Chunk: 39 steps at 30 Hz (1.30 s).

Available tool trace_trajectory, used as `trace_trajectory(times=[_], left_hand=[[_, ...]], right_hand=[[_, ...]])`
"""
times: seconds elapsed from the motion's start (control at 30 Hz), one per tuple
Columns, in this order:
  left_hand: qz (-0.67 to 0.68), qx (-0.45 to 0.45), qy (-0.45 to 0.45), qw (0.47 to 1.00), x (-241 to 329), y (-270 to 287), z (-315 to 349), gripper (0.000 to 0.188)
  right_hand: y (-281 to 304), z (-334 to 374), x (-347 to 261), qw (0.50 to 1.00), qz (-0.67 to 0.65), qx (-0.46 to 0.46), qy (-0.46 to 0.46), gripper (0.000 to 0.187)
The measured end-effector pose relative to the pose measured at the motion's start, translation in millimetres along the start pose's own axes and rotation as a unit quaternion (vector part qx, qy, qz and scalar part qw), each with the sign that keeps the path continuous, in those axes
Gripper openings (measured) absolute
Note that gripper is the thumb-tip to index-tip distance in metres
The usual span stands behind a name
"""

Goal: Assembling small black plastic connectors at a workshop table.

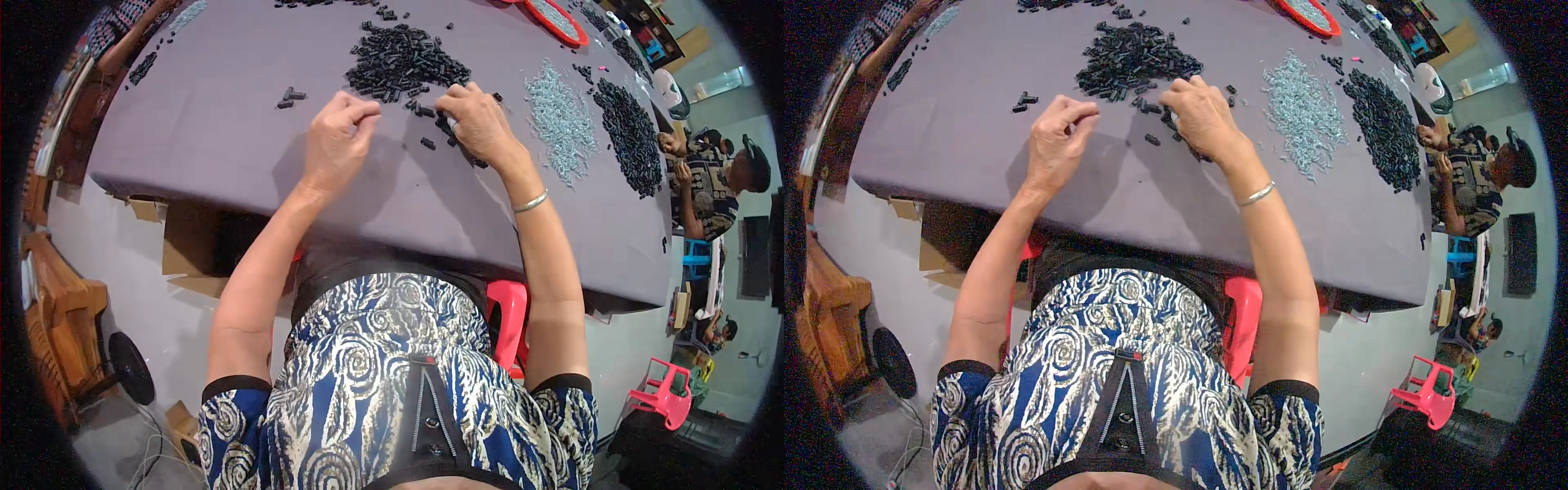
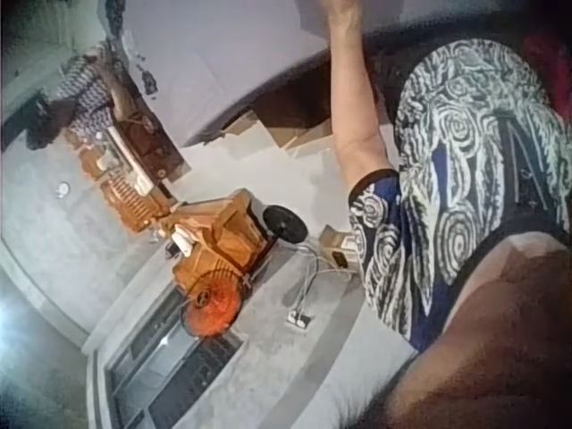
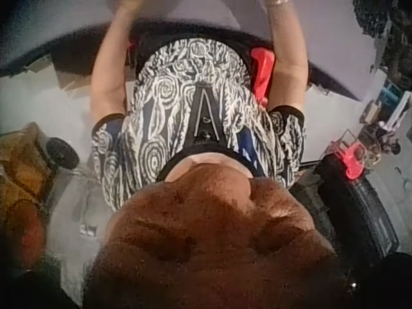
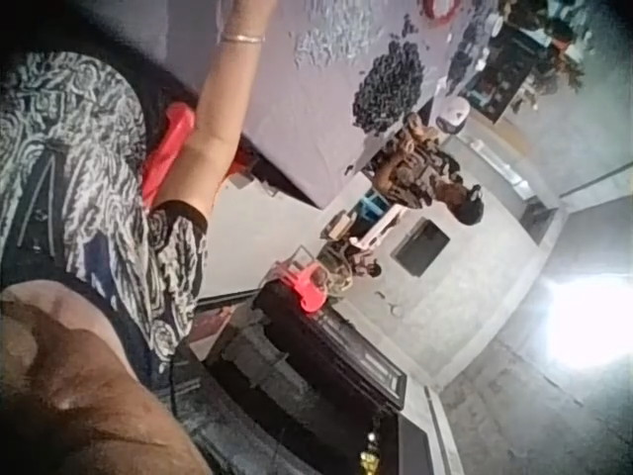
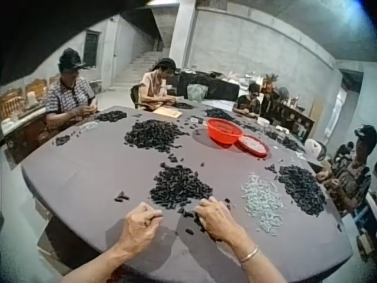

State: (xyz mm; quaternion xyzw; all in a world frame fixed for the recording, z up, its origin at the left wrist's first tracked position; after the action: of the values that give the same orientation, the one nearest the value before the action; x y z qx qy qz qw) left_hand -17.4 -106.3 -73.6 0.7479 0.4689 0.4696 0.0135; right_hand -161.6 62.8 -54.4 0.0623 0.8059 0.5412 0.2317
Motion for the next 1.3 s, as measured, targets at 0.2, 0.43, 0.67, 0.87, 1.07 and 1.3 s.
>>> trace_trajectory(times=[0.2, 0.43, 0.67, 0.87, 1.07, 1.3], left_hand=[[0.015, -0.031, 0.013, 0.999, -3.5, -4.4, 3.3, 0.009], [-0.017, -0.062, 0.024, 0.998, -10.3, -6.1, 7.1, 0.011], [-0.036, -0.066, 0.02, 0.997, -10.6, -8.6, 6.7, 0.009], [-0.04, -0.057, 0.018, 0.997, -14.9, -12.5, 8.2, 0.009], [-0.048, -0.057, 0.02, 0.997, -14.7, -9.9, 7.5, 0.01], [-0.066, -0.063, 0.021, 0.996, -13.4, -10.9, 9.6, 0.01]], right_hand=[[-8.4, 2.7, 8.5, 1.0, 0.03, -0.008, 0.0, 0.019], [-5.3, 10.9, 2.0, 0.986, -0.148, 0.058, -0.056, 0.019], [-6.3, 20.9, 8.6, 0.972, -0.189, 0.108, -0.092, 0.016], [-12.6, 18.7, -8.4, 0.988, -0.121, 0.085, -0.042, 0.014], [-2.0, 21.4, -8.5, 0.984, -0.174, 0.018, -0.042, 0.015], [-14.4, 3.3, -12.6, 0.981, -0.165, 0.089, -0.044, 0.014]])
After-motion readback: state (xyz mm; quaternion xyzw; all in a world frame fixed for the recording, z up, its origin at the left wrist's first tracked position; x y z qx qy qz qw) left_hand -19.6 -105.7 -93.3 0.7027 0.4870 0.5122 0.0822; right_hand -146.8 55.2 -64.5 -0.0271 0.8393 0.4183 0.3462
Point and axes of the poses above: each hand's wrist, its own z-axis away from the middle knuckle, its own y-axis out of the back of the hand, x = y × z, the point moved 2 cm from there along -z, towards the middle knuckle, and after that the axes turned 6 degrees about -z, right-handed, at the moved point
